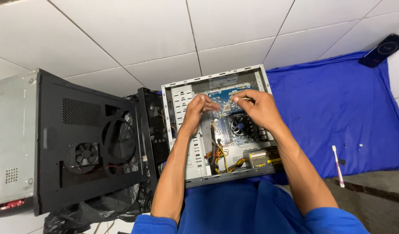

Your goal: Repairing a desktop computer by connecting internal cables, installing a fan, and reassembling the case.

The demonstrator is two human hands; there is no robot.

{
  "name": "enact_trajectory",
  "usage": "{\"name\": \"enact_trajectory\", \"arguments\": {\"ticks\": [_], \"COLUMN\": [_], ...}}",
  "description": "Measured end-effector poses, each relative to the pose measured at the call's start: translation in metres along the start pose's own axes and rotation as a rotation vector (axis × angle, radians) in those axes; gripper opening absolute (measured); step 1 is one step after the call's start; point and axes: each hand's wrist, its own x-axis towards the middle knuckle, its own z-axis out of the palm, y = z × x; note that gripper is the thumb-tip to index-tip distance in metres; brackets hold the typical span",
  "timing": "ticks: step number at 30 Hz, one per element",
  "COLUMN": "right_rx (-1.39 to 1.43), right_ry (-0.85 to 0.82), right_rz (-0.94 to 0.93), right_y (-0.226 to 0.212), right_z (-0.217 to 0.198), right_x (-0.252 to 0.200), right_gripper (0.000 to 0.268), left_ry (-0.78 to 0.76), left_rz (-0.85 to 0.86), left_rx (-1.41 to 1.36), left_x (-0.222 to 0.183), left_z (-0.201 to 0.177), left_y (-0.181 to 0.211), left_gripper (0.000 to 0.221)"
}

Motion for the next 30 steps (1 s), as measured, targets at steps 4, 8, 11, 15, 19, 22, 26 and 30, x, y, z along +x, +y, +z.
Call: {"name": "enact_trajectory", "arguments": {"ticks": [4, 8, 11, 15, 19, 22, 26, 30], "right_rx": [0.083, 0.166, 0.116, 0.023, 0.116, 0.113, 0.139, 0.255], "right_ry": [0.055, 0.218, 0.295, 0.39, 0.411, 0.434, 0.573, 0.607], "right_rz": [0.068, 0.083, 0.07, 0.039, 0.108, 0.134, 0.139, 0.171], "right_y": [0.017, 0.039, 0.064, 0.082, 0.081, 0.093, 0.117, 0.101], "right_z": [0.005, 0.006, -0.003, -0.022, -0.029, -0.036, -0.041, -0.06], "right_x": [0.008, 0.01, 0.019, 0.024, 0.019, 0.018, 0.024, 0.017], "right_gripper": [0.014, 0.012, 0.011, 0.008, 0.006, 0.005, 0.007, 0.006], "left_ry": [-0.035, 0.018, 0.055, 0.097, 0.108, 0.1, 0.082, 0.04], "left_rz": [-0.106, -0.147, -0.133, -0.114, -0.116, -0.125, -0.138, -0.169], "left_rx": [-0.027, -0.079, -0.108, -0.087, -0.105, -0.126, -0.129, -0.176], "left_x": [0.003, 0.007, 0.003, 0.002, -0.002, -0.007, -0.012, -0.021], "left_z": [-0.005, -0.011, -0.015, -0.03, -0.031, -0.026, -0.028, -0.038], "left_y": [-0.02, -0.029, -0.02, -0.02, -0.011, -0.001, 0.004, 0.013], "left_gripper": [0.03, 0.026, 0.025, 0.026, 0.025, 0.024, 0.023, 0.027]}}
